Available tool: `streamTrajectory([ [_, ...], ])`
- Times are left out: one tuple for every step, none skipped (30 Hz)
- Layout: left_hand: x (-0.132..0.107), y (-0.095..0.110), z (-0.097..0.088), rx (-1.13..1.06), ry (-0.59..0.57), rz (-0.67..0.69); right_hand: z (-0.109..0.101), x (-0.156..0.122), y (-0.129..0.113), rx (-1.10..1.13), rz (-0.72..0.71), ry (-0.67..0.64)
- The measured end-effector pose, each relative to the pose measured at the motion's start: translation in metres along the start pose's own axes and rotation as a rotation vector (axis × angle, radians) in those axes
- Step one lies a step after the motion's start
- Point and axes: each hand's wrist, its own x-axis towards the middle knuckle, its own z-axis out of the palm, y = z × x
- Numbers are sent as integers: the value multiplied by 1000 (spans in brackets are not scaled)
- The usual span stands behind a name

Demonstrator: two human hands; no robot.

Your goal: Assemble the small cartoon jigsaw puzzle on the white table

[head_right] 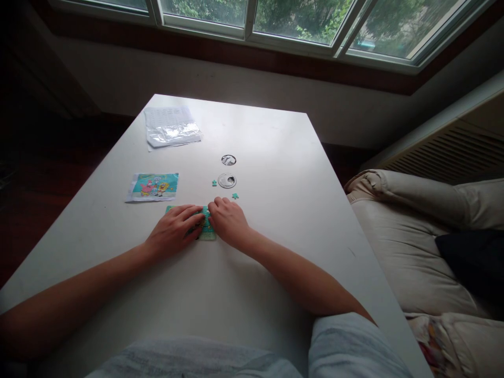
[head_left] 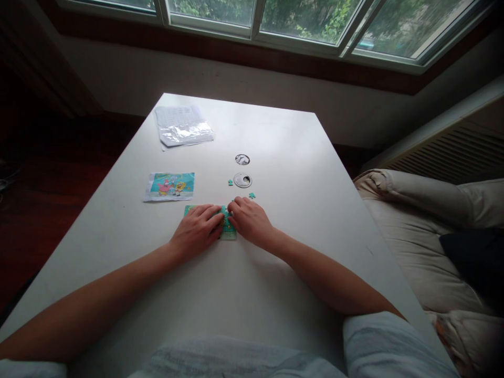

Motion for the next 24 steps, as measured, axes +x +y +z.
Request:
streamTrajectory([
  [0,0,0,-3,1,2,2,1,3,30,1,4],
  [0,0,0,-5,1,5,4,1,5,62,2,11],
  [0,-1,-1,-7,1,7,6,2,8,96,3,19],
  [0,-1,-1,-8,1,8,8,3,10,132,7,26],
  [0,-1,-1,-11,1,10,10,3,12,172,12,33],
  [0,-2,-1,-14,3,11,11,4,13,215,20,37],
  [-1,-2,-1,-20,6,12,12,5,14,260,30,40],
  [-1,-2,0,-25,11,16,13,5,15,306,39,40],
  [-1,-3,0,-30,15,20,13,6,15,349,47,41],
  [-2,-3,1,-32,17,26,13,7,15,387,54,44],
  [-2,-3,1,-31,16,31,13,7,15,420,60,46],
  [-2,-3,2,-29,15,35,13,7,14,447,68,45],
  [-3,-3,2,-26,11,37,12,7,14,469,77,44],
  [-3,-3,2,-23,4,37,11,7,13,485,87,40],
  [-3,-3,2,-22,-2,35,10,7,13,495,94,34],
  [-3,-3,1,-22,-5,34,9,7,12,500,94,25],
  [-3,-3,1,-22,-9,35,8,6,12,498,87,14],
  [-2,-3,0,-22,-14,39,7,6,12,487,72,3],
  [-2,-3,0,-21,-18,44,6,6,12,469,56,-8],
  [-2,-3,0,-19,-21,50,5,5,13,446,41,-20],
  [-2,-3,-1,-17,-26,59,4,5,13,425,31,-31],
  [-2,-3,-1,-17,-28,67,3,5,14,408,28,-42],
  [-2,-3,-1,-18,-28,74,1,5,14,399,33,-52],
  [-2,-2,-1,-20,-30,79,0,5,15,398,40,-65],
])
